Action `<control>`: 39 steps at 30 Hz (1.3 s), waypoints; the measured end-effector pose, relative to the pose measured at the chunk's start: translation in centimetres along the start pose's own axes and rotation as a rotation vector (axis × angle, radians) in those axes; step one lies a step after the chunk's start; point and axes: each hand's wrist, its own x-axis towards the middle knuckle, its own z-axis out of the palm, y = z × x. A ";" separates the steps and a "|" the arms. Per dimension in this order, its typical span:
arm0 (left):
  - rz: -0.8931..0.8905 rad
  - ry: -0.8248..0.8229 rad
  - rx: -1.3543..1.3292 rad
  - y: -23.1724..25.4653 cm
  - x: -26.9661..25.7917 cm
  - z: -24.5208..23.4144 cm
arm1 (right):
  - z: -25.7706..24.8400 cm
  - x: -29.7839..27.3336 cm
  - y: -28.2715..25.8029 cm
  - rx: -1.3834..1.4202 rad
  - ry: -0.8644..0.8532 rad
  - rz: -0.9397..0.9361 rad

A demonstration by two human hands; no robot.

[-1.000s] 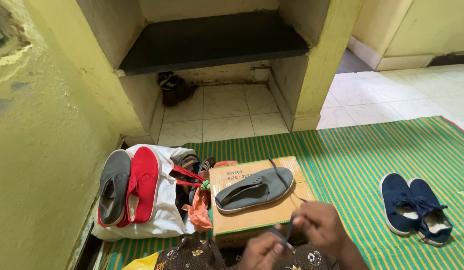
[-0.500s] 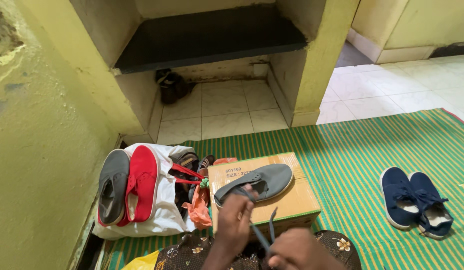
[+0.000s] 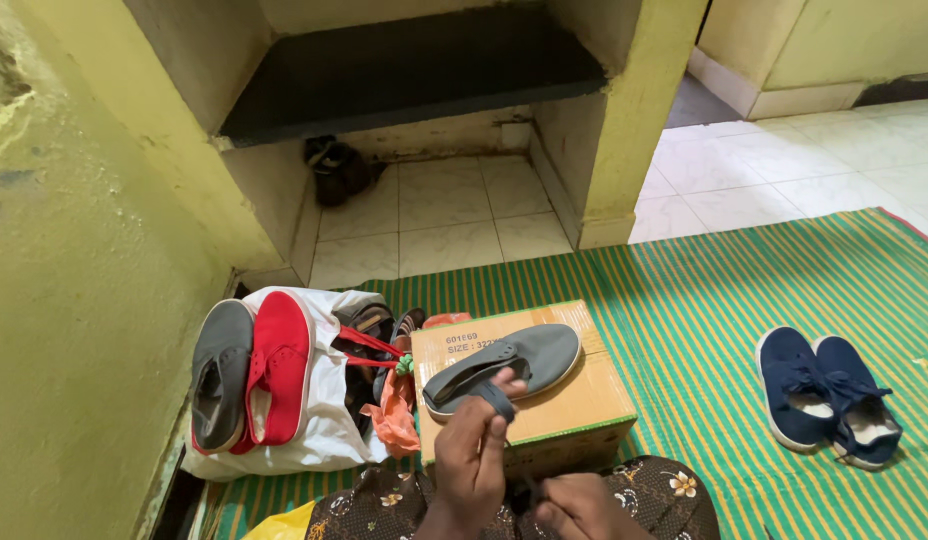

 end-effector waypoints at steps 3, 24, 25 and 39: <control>0.023 -0.102 0.135 -1.6 -0.6 0.6 | -3.3 -1.3 -1.7 -0.399 -0.012 -0.210; -0.137 -0.444 -0.139 0.4 -3.3 5.2 | -8.5 -3.5 -2.6 -0.462 0.216 -0.159; -0.162 -0.497 -0.214 0.3 -4.4 5.6 | -9.0 -3.6 -2.4 -0.371 0.255 -0.141; -0.711 -0.182 -1.064 -5.1 -8.3 9.2 | 2.6 -9.2 9.4 0.661 0.622 0.324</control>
